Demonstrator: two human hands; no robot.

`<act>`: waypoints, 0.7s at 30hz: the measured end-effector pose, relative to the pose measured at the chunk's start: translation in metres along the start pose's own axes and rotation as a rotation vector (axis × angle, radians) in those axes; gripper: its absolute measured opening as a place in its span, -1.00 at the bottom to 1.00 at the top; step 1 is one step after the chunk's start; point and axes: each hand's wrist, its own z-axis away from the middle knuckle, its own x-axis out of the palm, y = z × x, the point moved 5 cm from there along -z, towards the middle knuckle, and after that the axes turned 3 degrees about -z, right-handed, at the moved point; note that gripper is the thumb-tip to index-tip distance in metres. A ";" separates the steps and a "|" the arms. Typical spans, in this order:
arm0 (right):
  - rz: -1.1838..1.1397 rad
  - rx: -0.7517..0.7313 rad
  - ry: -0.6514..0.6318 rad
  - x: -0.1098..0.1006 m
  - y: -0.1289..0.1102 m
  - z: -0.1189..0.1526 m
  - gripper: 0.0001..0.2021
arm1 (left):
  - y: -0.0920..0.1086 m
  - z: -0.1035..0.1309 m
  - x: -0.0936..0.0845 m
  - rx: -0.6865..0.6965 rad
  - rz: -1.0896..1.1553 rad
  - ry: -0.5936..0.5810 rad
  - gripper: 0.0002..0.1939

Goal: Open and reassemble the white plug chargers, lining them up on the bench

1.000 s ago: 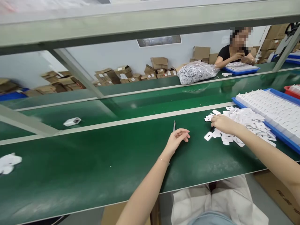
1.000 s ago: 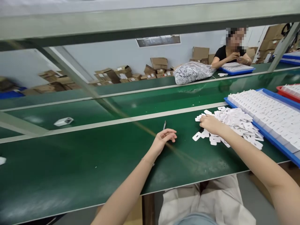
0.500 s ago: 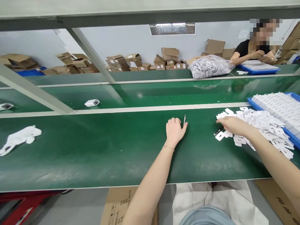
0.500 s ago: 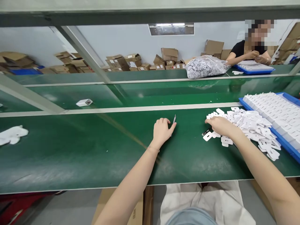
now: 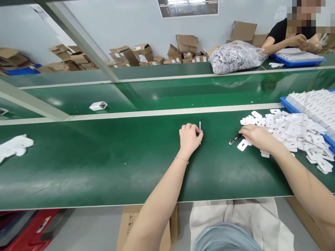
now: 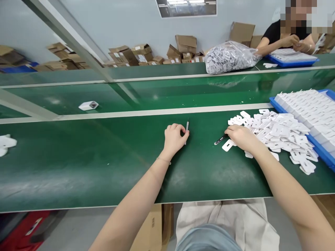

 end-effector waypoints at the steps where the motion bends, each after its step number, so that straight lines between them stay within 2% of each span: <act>1: -0.057 -0.027 0.025 0.001 -0.005 -0.002 -0.67 | -0.001 -0.001 0.000 -0.016 -0.004 0.006 -0.90; 5: -0.254 -0.101 0.178 -0.003 -0.020 -0.006 -0.67 | 0.002 0.001 -0.007 -0.028 0.009 0.049 -0.89; 8: -0.183 -0.029 0.255 -0.006 -0.016 -0.004 -0.68 | 0.018 0.008 -0.014 0.130 0.079 0.069 -0.78; 10: -0.075 0.045 0.264 -0.007 -0.008 -0.002 -0.68 | 0.037 0.017 -0.016 0.339 0.131 0.006 -0.69; 12: -0.003 0.094 0.239 -0.004 -0.002 -0.001 -0.69 | 0.057 0.028 -0.015 0.550 0.157 -0.125 -0.62; 14: 0.018 0.105 0.184 -0.001 0.000 -0.001 -0.69 | 0.071 0.039 -0.011 0.695 0.153 -0.269 -0.58; 17: 0.011 0.111 0.122 0.003 -0.002 -0.001 -0.67 | 0.080 0.046 -0.005 0.771 0.143 -0.399 -0.57; 21: -0.015 0.123 0.131 0.003 -0.006 -0.001 -0.65 | 0.079 0.044 -0.001 0.726 0.174 -0.423 -0.59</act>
